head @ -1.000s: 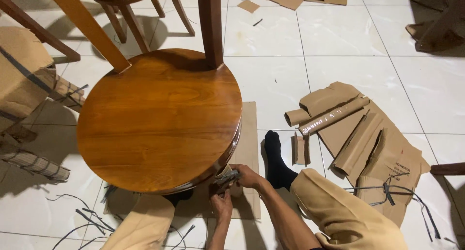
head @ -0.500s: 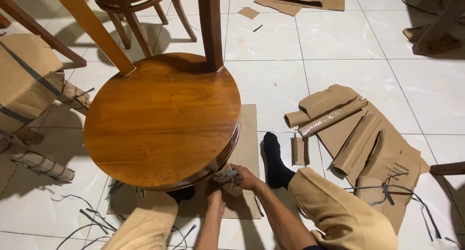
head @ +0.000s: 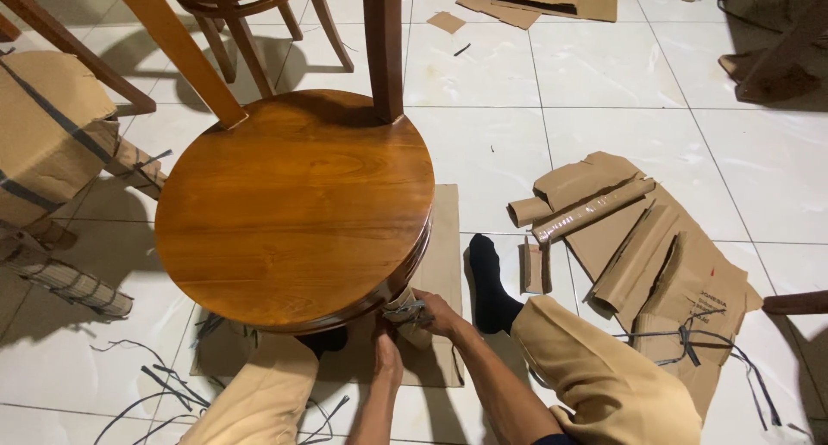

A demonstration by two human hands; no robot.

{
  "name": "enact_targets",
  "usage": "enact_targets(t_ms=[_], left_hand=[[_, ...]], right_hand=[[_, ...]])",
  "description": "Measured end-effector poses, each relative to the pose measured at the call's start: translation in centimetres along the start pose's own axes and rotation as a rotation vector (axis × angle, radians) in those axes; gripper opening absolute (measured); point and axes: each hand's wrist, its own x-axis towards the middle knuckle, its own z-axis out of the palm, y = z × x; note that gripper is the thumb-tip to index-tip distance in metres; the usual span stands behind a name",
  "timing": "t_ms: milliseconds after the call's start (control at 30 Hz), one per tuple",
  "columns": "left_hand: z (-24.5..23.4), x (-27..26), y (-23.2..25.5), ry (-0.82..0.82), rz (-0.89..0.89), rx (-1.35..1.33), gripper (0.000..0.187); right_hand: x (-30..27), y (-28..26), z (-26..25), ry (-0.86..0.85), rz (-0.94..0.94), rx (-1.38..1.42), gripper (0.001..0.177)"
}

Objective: Wrapping the legs of a wooden chair with cardboard and plastic ties for protection.

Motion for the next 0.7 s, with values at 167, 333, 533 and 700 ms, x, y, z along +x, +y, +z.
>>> enact_targets(t_ms=[167, 333, 533, 700], left_hand=[[0.5, 4.4, -7.1, 0.096, 0.035, -0.136, 0.057], [0.8, 8.1, -11.5, 0.219, 0.090, -0.311, 0.047], [0.7, 8.9, -10.6, 0.315, 0.125, -0.384, 0.036], [0.3, 9.2, -11.3, 0.312, 0.007, -0.609, 0.019]], right_hand=[[-1.8, -1.6, 0.5, 0.047, -0.008, 0.048, 0.078], [-2.0, -0.3, 1.9, 0.137, 0.001, 0.111, 0.049], [-4.1, -1.9, 2.6, 0.361, -0.085, 0.288, 0.055], [-4.2, 0.0, 5.8, 0.653, 0.215, 0.655, 0.019]])
